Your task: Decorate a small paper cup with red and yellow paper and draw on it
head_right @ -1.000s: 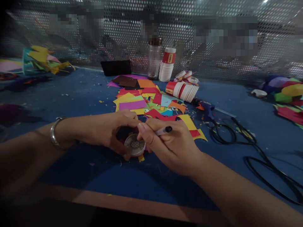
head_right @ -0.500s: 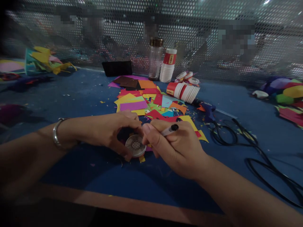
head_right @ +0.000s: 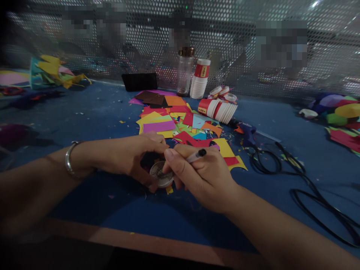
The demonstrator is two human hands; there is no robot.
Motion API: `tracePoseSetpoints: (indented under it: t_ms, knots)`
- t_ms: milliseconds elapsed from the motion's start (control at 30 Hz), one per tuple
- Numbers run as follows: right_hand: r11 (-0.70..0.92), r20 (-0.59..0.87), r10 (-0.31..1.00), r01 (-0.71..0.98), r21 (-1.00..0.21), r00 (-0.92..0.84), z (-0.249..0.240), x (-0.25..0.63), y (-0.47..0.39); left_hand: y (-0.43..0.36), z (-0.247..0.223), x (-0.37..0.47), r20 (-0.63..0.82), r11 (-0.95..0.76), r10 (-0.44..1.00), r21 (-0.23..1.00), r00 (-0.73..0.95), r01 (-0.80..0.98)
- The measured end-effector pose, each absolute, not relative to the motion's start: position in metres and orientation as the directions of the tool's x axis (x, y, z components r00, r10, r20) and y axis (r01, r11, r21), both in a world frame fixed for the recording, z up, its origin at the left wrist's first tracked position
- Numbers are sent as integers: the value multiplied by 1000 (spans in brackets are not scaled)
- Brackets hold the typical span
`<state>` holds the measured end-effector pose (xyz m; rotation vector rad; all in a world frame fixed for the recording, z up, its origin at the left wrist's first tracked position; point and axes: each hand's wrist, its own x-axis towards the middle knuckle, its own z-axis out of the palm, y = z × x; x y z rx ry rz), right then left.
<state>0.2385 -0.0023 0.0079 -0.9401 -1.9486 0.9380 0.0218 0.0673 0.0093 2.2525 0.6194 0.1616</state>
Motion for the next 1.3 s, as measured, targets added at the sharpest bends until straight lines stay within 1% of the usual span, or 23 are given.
tracePoseSetpoints:
  t_ms: [133,400,500,600,667,767,833,900,967,1067,1167,1233,1300]
  knots:
    - [463,325,843,271,-844,-428,8,236,0,67,11,23,-77,-587,482,712,873,386]
    - [511,380,833,298,-806,-402,9,237,3,66,17,25,-65,-651,500,629,863,424]
    - [502,422,854,274,-820,-304,9,241,0,65,16,23,-52,-651,523,620,851,438]
    - [469,455,883,250,-847,-114,11,243,-2,63,16,21,-36,-636,519,651,854,414]
    - [469,477,878,253,-846,-32,13,244,-1,61,18,20,-59,-619,537,650,841,441]
    - [495,507,861,267,-827,-24,15,245,3,57,24,20,-107,-633,566,578,817,514]
    - [499,514,857,300,-813,-34,16,245,7,57,27,19,-104,-652,563,554,820,518]
    - [504,521,853,333,-797,-44,16,244,11,57,29,18,-43,-669,568,558,822,491]
    - [501,516,854,372,-781,-68,15,245,15,59,30,16,57,-701,589,532,806,474]
    - [464,483,870,500,-731,-101,15,247,20,60,30,14,194,-747,625,430,756,507]
    - [424,431,890,614,-665,-148,18,249,25,59,32,15,284,-747,658,360,697,559]
    - [408,390,904,618,-672,-173,20,250,27,57,33,17,330,-743,669,330,666,583]
    - [411,367,909,579,-704,-199,20,249,29,55,33,20,358,-743,669,308,651,594]
